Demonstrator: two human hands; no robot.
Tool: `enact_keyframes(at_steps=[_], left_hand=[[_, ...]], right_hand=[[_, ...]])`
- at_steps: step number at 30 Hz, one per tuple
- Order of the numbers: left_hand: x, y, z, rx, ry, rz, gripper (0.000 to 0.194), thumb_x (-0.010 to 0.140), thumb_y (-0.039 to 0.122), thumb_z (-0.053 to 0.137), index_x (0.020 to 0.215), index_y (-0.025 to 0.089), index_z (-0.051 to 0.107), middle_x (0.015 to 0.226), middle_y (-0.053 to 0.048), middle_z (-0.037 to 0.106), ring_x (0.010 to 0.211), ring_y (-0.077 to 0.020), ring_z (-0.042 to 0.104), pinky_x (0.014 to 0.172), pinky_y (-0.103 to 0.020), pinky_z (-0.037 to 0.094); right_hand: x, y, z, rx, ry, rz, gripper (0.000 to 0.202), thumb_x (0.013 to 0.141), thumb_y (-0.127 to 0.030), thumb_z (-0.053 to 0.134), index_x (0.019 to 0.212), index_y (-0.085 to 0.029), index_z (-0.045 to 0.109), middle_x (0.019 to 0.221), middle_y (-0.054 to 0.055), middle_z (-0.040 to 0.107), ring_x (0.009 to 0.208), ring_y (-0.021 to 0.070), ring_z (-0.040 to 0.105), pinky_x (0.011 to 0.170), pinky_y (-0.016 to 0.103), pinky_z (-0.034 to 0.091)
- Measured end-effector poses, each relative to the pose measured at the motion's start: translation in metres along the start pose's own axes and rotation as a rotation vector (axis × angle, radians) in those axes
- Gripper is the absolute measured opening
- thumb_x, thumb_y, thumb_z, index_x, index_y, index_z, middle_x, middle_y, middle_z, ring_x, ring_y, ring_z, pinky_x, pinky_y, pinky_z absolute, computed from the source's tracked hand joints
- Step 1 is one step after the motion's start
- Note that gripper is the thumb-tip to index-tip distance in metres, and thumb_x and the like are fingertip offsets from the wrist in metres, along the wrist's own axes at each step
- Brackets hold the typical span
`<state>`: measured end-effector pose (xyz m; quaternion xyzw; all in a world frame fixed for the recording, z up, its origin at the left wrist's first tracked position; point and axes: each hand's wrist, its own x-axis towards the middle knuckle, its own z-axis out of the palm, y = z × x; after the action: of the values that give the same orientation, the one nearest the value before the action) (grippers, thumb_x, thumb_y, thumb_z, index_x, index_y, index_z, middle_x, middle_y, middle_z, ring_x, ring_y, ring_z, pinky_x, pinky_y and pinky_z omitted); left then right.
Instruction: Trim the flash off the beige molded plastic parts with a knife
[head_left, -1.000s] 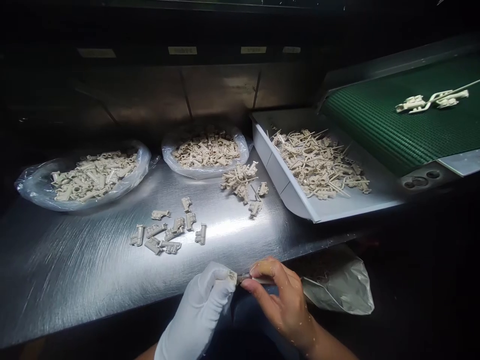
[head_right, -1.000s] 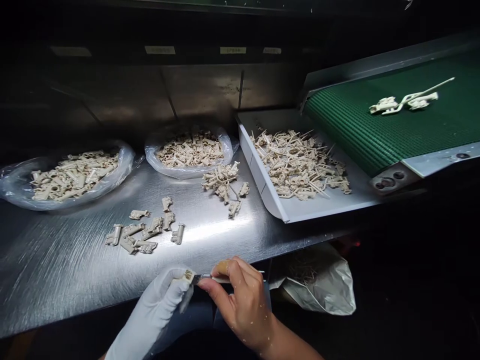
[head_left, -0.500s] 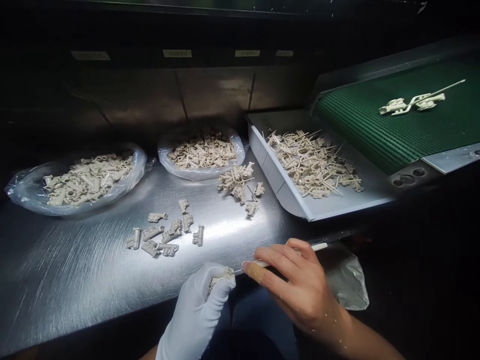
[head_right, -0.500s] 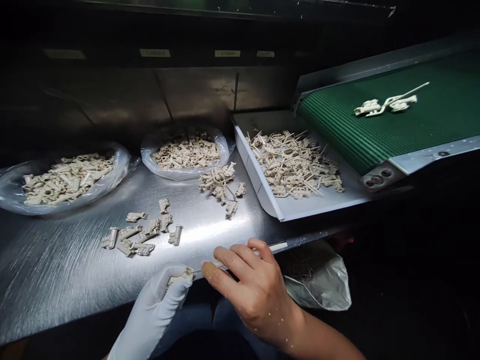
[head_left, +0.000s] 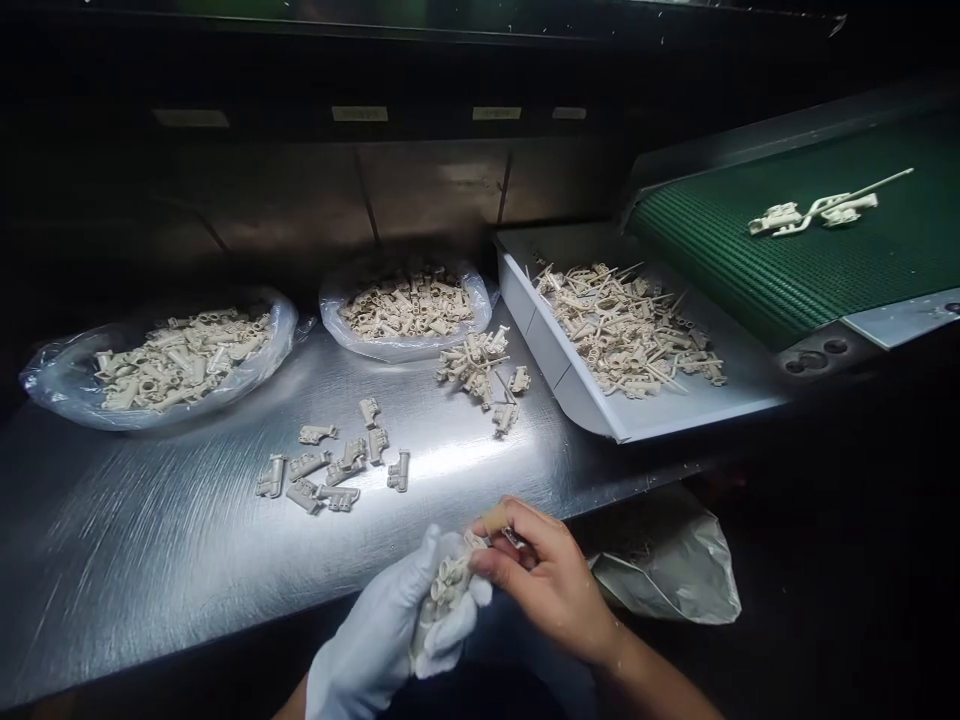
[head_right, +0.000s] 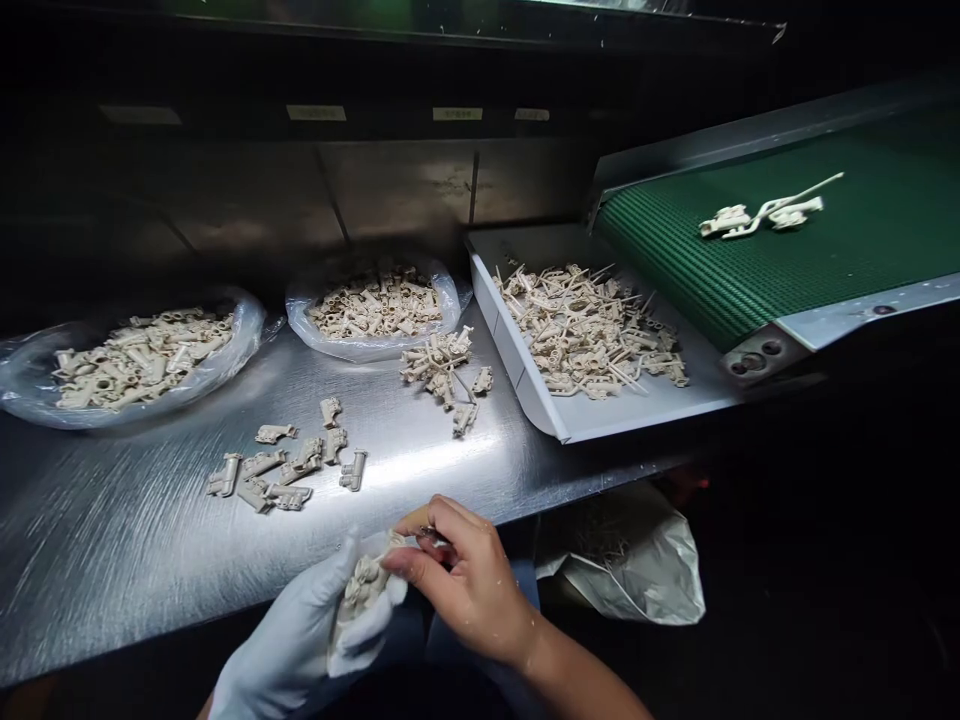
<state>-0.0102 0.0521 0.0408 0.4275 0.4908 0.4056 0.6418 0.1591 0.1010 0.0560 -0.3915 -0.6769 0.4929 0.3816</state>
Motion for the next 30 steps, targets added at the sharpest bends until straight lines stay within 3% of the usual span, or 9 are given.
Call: enact_keyframes(at_steps=[1, 2, 4, 6, 8, 10, 13, 18, 30], left_hand=[[0.001, -0.002, -0.001, -0.158, -0.157, -0.117, 0.062, 0.102, 0.068, 0.034, 0.071, 0.021, 0.061, 0.049, 0.005, 0.039, 0.037, -0.0113, 0.029, 0.036, -0.026, 0.032], [0.002, -0.003, -0.002, -0.236, -0.238, -0.169, 0.061, 0.099, 0.071, 0.038, 0.067, 0.022, 0.057, 0.048, 0.006, 0.036, 0.037, -0.0101, 0.026, 0.035, -0.025, 0.030], [0.003, -0.002, -0.003, -0.344, -0.311, -0.213, 0.056, 0.095, 0.071, 0.051, 0.068, 0.022, 0.054, 0.054, 0.005, 0.041, 0.043, -0.0101, 0.033, 0.042, -0.025, 0.036], [0.003, 0.004, -0.002, -0.273, -0.208, -0.133, 0.045, 0.096, 0.060, 0.062, 0.076, 0.020, 0.060, 0.068, 0.001, 0.053, 0.057, -0.0126, 0.048, 0.058, -0.026, 0.046], [0.003, 0.009, 0.000, -0.138, -0.030, -0.046, 0.031, 0.095, 0.048, 0.071, 0.085, 0.019, 0.065, 0.082, -0.001, 0.062, 0.074, -0.0155, 0.056, 0.073, -0.028, 0.050], [0.003, 0.013, 0.002, -0.008, 0.153, 0.014, 0.025, 0.092, 0.041, 0.075, 0.086, 0.020, 0.066, 0.086, -0.001, 0.066, 0.080, -0.0177, 0.060, 0.078, -0.029, 0.053], [0.000, 0.012, 0.003, 0.082, 0.312, 0.090, 0.016, 0.093, 0.036, 0.074, 0.091, 0.021, 0.067, 0.089, -0.001, 0.071, 0.082, -0.0190, 0.067, 0.080, -0.031, 0.057], [-0.007, 0.005, 0.001, 0.186, 0.289, 0.260, 0.013, 0.100, 0.033, 0.065, 0.100, 0.023, 0.074, 0.096, -0.003, 0.077, 0.090, -0.0207, 0.072, 0.088, -0.031, 0.058], [-0.003, 0.015, 0.003, 0.111, 0.237, 0.270, 0.015, 0.101, 0.031, 0.064, 0.092, 0.022, 0.072, 0.089, -0.001, 0.076, 0.083, -0.0182, 0.072, 0.084, -0.028, 0.060]], right_hand=[[0.000, 0.001, 0.002, 0.042, -0.001, 0.026, 0.039, 0.096, -0.056, 0.068, 0.092, -0.018, 0.077, 0.076, 0.002, 0.067, 0.063, 0.0131, 0.058, 0.053, 0.022, 0.047], [-0.001, 0.002, 0.003, 0.073, 0.000, 0.037, 0.039, 0.095, -0.056, 0.069, 0.093, -0.018, 0.078, 0.075, 0.002, 0.067, 0.061, 0.0127, 0.057, 0.052, 0.022, 0.046], [-0.003, 0.003, 0.003, 0.086, 0.028, 0.037, 0.037, 0.093, -0.054, 0.072, 0.087, -0.019, 0.078, 0.071, 0.001, 0.066, 0.058, 0.0120, 0.055, 0.052, 0.021, 0.046], [-0.005, 0.004, 0.003, 0.038, 0.086, 0.032, 0.031, 0.093, -0.050, 0.074, 0.087, -0.020, 0.076, 0.071, 0.000, 0.066, 0.060, 0.0126, 0.058, 0.055, 0.021, 0.049], [-0.008, 0.005, 0.001, -0.062, 0.132, -0.001, 0.025, 0.097, -0.044, 0.071, 0.107, -0.022, 0.075, 0.081, 0.001, 0.071, 0.070, 0.0152, 0.066, 0.062, 0.022, 0.055], [-0.009, 0.005, 0.001, -0.187, 0.131, -0.097, 0.031, 0.105, -0.033, 0.059, 0.134, -0.026, 0.066, 0.094, 0.004, 0.073, 0.082, 0.0175, 0.070, 0.072, 0.026, 0.059], [-0.010, 0.003, 0.002, -0.315, 0.117, -0.276, 0.042, 0.109, -0.018, 0.046, 0.148, -0.030, 0.057, 0.097, 0.005, 0.071, 0.086, 0.0184, 0.068, 0.077, 0.030, 0.058], [-0.009, 0.000, 0.004, -0.419, 0.156, -0.350, 0.042, 0.110, -0.031, 0.050, 0.152, -0.027, 0.054, 0.083, 0.003, 0.066, 0.074, 0.0183, 0.063, 0.066, 0.030, 0.054], [-0.011, -0.004, 0.003, -0.529, 0.178, -0.383, 0.038, 0.108, -0.022, 0.054, 0.145, -0.021, 0.062, 0.077, 0.003, 0.068, 0.069, 0.0183, 0.059, 0.061, 0.031, 0.048]])
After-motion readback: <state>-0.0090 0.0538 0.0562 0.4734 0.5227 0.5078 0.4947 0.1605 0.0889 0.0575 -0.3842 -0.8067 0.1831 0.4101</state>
